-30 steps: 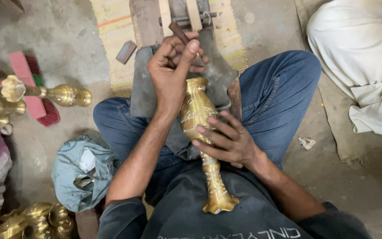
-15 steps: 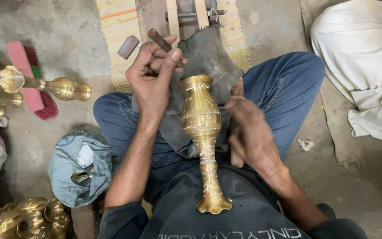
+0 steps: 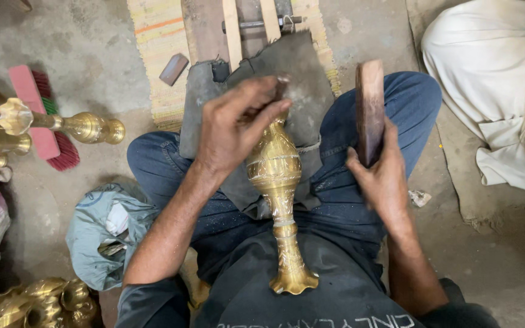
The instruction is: The person sits cross-legged on the floor holding a brass vase against a sandbag on their lap. They position a punch on the vase's surface and strike it with a wooden mallet, working around the vase to emboss its decorated body, then lift and turn the vase at the end.
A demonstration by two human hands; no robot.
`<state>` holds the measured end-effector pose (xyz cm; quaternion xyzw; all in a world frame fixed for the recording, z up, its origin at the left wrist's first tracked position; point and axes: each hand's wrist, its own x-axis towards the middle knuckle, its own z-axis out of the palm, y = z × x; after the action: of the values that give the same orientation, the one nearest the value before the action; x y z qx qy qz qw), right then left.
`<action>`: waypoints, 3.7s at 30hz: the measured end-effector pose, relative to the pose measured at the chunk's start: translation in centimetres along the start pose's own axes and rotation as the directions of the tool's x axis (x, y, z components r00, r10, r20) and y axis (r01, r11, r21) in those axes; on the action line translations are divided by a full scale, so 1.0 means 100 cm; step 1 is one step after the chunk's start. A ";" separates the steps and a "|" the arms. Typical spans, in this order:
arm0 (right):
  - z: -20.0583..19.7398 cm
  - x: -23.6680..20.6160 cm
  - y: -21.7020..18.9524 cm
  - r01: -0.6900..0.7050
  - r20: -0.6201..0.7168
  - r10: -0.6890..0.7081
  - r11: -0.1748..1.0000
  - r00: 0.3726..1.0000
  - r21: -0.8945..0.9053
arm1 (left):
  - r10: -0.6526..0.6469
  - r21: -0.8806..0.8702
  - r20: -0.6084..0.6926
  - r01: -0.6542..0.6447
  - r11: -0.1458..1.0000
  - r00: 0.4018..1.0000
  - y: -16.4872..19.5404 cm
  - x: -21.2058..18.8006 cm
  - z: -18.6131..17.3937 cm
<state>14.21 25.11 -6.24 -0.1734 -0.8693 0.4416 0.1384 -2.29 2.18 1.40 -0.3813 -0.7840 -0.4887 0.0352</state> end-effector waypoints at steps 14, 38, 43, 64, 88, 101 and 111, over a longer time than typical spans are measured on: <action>-0.043 0.078 -0.078 0.473 0.043 -0.487 0.818 0.872 -0.327 | 0.134 0.162 -0.019 -0.129 0.978 0.991 -0.008 -0.004 0.005; -0.059 0.086 -0.080 0.493 0.016 -0.532 0.773 0.847 -0.399 | 0.036 0.051 -0.027 -0.034 0.998 0.999 0.000 0.002 0.005; -0.062 0.084 -0.077 0.495 0.057 -0.548 0.700 0.835 -0.515 | 0.014 0.106 -0.016 -0.012 0.994 1.000 -0.002 0.001 0.005; -0.043 0.071 -0.062 0.373 -0.148 -0.400 0.910 0.904 -0.181 | 0.145 0.102 0.217 -0.171 0.980 0.965 0.001 0.024 -0.018; -0.054 0.085 -0.079 0.433 0.130 -0.440 0.711 0.888 -0.554 | 0.008 0.063 0.155 -0.018 0.998 0.988 -0.004 0.024 -0.011; -0.056 0.082 -0.078 0.380 -0.020 -0.391 0.903 0.920 -0.200 | 0.110 0.053 0.143 -0.119 0.991 0.984 -0.004 0.018 -0.013; -0.053 0.083 -0.089 0.449 0.049 -0.468 0.807 0.882 -0.384 | 0.055 0.065 0.150 -0.065 0.996 0.987 -0.004 0.023 -0.012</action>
<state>7.19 27.60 4.78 0.0074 -0.9510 0.2119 0.2250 -4.55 2.42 2.68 -0.4384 -0.7891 -0.4302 0.0049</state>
